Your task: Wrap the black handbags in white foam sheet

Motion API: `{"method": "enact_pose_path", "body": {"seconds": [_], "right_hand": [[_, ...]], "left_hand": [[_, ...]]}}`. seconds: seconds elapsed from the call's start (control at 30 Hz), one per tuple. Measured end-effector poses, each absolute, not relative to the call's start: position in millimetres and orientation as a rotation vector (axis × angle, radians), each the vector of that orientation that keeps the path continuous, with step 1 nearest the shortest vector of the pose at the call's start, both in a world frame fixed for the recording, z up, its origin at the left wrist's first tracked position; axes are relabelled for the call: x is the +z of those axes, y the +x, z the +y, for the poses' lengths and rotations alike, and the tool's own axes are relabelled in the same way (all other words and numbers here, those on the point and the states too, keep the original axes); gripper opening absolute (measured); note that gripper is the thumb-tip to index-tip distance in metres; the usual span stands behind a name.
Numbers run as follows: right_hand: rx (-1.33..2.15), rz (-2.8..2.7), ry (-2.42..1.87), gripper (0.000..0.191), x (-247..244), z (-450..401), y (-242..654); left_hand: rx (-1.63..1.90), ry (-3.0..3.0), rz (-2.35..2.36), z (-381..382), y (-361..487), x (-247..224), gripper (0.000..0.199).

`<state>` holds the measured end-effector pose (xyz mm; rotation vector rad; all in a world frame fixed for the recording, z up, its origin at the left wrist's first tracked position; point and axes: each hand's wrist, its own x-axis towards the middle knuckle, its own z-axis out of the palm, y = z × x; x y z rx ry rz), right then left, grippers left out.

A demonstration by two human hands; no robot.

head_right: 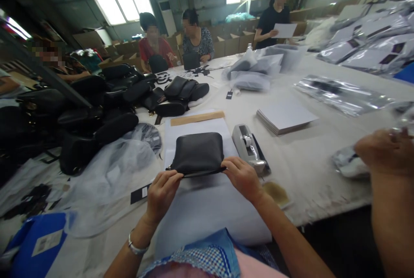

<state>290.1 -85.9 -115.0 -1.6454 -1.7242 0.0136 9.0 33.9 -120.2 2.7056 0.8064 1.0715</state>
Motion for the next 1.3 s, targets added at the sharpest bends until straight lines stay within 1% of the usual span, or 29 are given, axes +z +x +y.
{"method": "enact_pose_path", "body": {"seconds": [0.1,0.2,0.3,0.37,0.43,0.5,0.7,1.0,1.2,1.3], "right_hand": [[-0.105,-1.652,-1.580,0.019,-98.4,-76.1,288.8],[-0.209,-1.595,-1.543,0.027,-88.9,-64.2,283.9],[-0.200,-1.610,-1.538,0.039,-85.3,-50.4,277.6],[-0.169,-1.624,-1.551,0.046,-85.2,-39.6,276.1],[-0.166,-1.594,-1.577,0.046,-86.1,-27.5,278.7],[-0.167,-1.550,-1.593,0.042,-87.2,-15.0,285.1],[-0.078,-1.489,-1.623,0.037,-87.9,10.2,304.2],[0.090,-1.458,-1.662,0.036,-91.2,12.9,317.9],[0.078,-1.470,-1.712,0.037,-92.3,13.5,320.8],[0.038,-1.484,-1.698,0.037,-95.9,14.0,321.5]], "left_hand": [[1.250,2.644,0.819,52.8,15.3,-102.2,0.023],[1.376,2.573,0.870,74.0,27.6,-91.2,0.019],[1.449,2.466,0.945,93.9,46.1,-82.2,0.015],[1.437,2.385,0.966,105.6,58.6,-74.4,0.015],[1.370,2.320,0.945,116.5,67.4,-65.6,0.014],[1.274,2.282,0.898,127.4,71.0,-57.1,0.014],[0.931,2.297,0.681,164.0,63.4,-37.6,0.026],[0.421,2.421,0.370,219.8,68.5,-8.7,0.019],[0.344,2.571,0.324,226.9,73.7,0.7,0.014],[0.397,2.610,0.403,220.7,75.0,-3.2,0.012]]}}
